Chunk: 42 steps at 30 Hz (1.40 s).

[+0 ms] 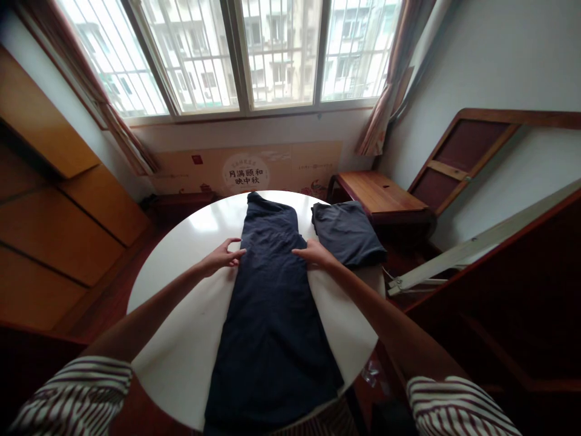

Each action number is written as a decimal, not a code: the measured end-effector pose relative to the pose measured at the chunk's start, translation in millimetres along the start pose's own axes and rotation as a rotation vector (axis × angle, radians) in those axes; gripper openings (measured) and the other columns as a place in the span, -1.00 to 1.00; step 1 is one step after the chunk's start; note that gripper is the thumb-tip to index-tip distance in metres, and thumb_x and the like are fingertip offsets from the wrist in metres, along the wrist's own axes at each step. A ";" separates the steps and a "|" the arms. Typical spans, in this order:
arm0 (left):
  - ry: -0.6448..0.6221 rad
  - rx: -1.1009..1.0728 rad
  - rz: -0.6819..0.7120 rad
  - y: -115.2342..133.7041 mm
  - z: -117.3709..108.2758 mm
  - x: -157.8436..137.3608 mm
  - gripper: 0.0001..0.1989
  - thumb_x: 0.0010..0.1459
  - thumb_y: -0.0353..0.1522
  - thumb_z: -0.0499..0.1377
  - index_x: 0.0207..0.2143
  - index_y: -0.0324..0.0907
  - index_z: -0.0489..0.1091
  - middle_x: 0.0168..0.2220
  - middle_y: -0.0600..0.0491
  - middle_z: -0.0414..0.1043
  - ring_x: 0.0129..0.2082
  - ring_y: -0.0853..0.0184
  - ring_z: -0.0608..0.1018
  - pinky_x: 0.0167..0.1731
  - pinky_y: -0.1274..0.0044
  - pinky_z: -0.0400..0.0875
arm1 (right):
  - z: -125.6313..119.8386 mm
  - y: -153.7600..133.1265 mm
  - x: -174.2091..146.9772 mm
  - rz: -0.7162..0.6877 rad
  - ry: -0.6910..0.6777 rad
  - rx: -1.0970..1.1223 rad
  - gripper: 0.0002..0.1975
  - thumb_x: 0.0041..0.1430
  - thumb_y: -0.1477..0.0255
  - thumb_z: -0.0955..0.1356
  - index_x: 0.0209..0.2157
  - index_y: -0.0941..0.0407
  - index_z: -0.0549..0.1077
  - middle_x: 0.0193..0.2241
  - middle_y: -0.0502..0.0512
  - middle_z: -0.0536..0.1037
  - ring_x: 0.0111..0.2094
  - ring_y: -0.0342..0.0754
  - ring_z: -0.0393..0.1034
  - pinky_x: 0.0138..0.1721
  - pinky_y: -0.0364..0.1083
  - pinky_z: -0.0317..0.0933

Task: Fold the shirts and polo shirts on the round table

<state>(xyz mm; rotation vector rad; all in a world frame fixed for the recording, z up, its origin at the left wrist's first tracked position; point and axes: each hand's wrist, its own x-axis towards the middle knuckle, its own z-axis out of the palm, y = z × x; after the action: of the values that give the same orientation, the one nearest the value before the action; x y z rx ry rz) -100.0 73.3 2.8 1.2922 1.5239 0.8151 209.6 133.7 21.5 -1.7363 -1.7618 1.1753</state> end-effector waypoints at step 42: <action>0.271 -0.311 0.740 88.9 -33.9 -108.5 -0.48 -0.13 -0.33 0.48 -0.07 -0.15 0.46 -0.20 0.02 0.56 -0.19 0.27 0.61 -0.16 0.47 0.55 | -63.1 -56.4 -103.4 -0.834 0.168 0.477 -0.73 0.02 0.21 0.50 -0.30 0.10 0.61 -0.37 0.02 0.60 -0.27 -0.04 0.49 -0.19 -0.06 0.38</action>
<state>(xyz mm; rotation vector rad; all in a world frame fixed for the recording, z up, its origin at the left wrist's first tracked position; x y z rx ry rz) -101.7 -9.7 120.8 1.5582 1.0306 1.6815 239.2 60.2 129.1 -0.6766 -1.6488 0.9173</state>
